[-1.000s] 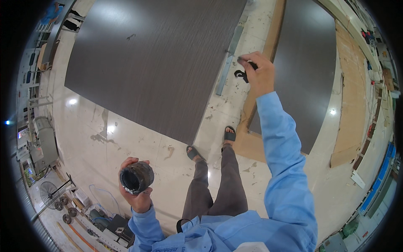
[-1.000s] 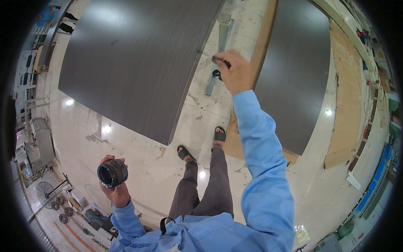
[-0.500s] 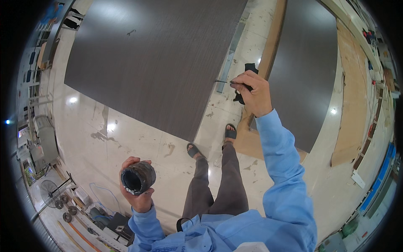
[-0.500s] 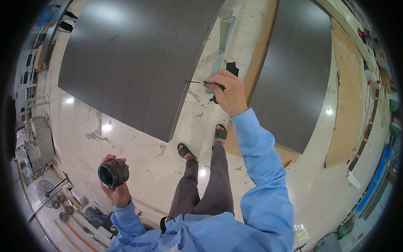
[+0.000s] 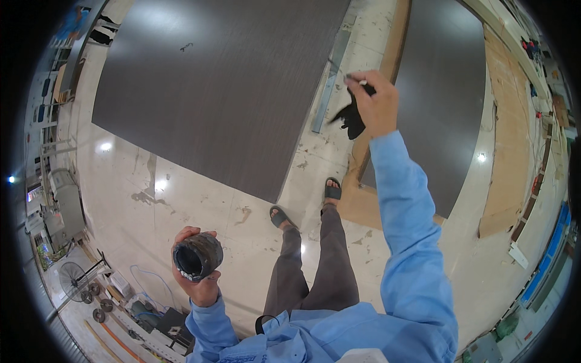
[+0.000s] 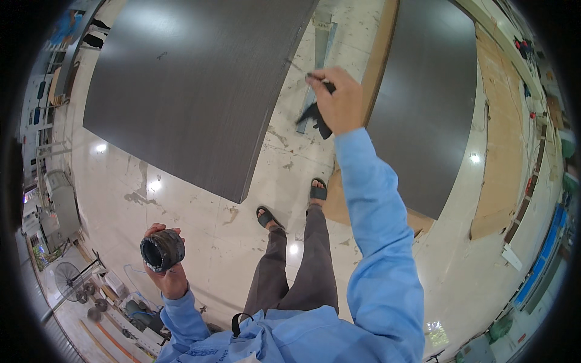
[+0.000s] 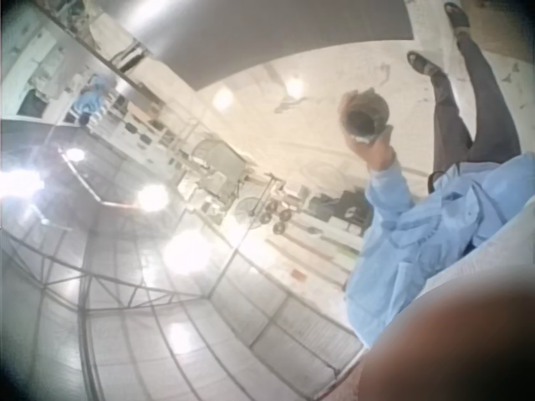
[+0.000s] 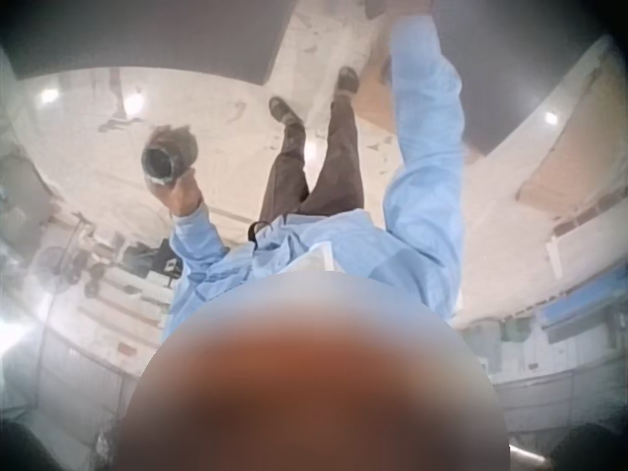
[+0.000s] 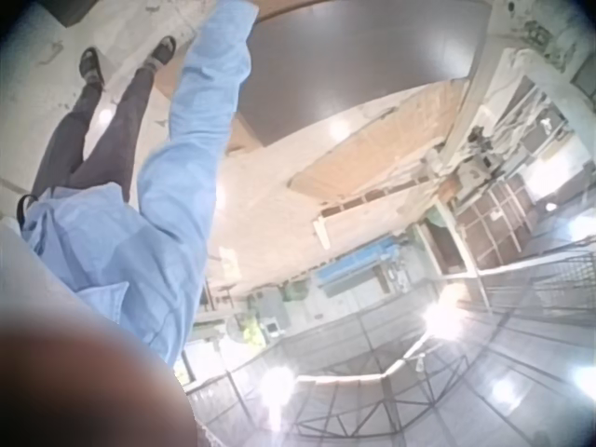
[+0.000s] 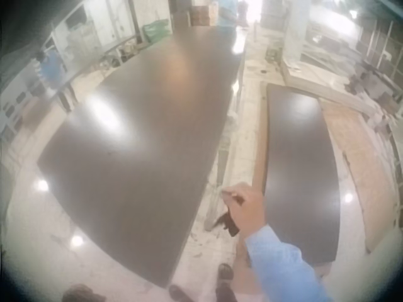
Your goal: The person applies a dark substance to the edges of a large flat panel using a small brush and a cloth. They repeatedly dip the brush into a small container and wipe the panel's edges while walking around the work area.
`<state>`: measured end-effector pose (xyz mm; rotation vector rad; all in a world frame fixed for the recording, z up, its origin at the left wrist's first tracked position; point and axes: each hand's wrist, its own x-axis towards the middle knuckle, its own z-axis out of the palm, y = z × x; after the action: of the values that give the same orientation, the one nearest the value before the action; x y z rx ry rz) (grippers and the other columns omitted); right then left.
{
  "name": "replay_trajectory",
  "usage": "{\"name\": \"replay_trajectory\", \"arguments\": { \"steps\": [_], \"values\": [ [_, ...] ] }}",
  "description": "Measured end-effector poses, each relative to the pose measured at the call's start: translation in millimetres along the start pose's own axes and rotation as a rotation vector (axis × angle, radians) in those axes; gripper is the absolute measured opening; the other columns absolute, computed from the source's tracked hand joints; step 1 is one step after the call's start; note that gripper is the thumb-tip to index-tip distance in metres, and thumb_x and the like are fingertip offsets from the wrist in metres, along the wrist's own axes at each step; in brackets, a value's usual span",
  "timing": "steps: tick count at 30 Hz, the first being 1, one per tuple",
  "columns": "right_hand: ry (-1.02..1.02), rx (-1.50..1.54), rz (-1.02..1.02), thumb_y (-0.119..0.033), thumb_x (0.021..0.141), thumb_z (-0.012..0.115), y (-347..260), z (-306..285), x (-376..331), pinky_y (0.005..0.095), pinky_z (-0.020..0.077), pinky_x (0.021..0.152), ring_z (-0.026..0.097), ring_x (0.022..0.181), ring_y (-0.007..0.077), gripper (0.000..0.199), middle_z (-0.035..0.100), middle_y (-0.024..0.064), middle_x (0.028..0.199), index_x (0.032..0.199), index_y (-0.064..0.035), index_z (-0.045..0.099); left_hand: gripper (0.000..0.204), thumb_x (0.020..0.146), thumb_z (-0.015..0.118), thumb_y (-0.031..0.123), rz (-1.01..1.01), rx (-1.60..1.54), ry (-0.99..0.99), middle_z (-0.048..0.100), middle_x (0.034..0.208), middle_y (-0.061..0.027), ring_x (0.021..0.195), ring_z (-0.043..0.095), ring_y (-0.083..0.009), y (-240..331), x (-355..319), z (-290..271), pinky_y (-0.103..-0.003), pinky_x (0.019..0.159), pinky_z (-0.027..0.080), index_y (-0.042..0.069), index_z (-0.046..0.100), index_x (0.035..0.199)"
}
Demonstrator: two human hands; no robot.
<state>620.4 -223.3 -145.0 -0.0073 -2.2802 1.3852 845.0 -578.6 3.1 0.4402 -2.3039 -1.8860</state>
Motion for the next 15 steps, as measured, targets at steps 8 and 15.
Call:
{"name": "replay_trajectory", "arguments": {
  "steps": [8,15],
  "values": [
    [-0.308,0.045,0.209,-0.003,0.084,0.078,12.2,-0.7,0.1,0.0334,0.0526,0.075,0.070,0.082,0.0252,0.012,0.074,0.0099,0.092,0.096,-0.0015,0.076,0.097,0.075,0.095,0.045,0.021,-0.010,-0.064,0.049,0.142,-0.0168,0.121,0.065,-0.0330,-5.9,-2.0,-8.4,-0.038,0.095,0.062,-0.003,0.048,0.144],
    [-0.317,-0.008,0.181,-0.002,0.085,0.077,-5.8,0.3,-7.5,0.0321,0.0533,0.077,0.070,0.082,0.0260,0.010,0.074,0.0102,0.093,0.095,-0.0018,0.076,0.097,0.074,0.095,0.046,0.019,-0.012,-0.058,0.050,0.142,-0.0161,0.121,0.065,-0.0328,-4.9,-4.0,-3.9,-0.038,0.095,0.062,-0.002,0.048,0.144]
  ]
}}
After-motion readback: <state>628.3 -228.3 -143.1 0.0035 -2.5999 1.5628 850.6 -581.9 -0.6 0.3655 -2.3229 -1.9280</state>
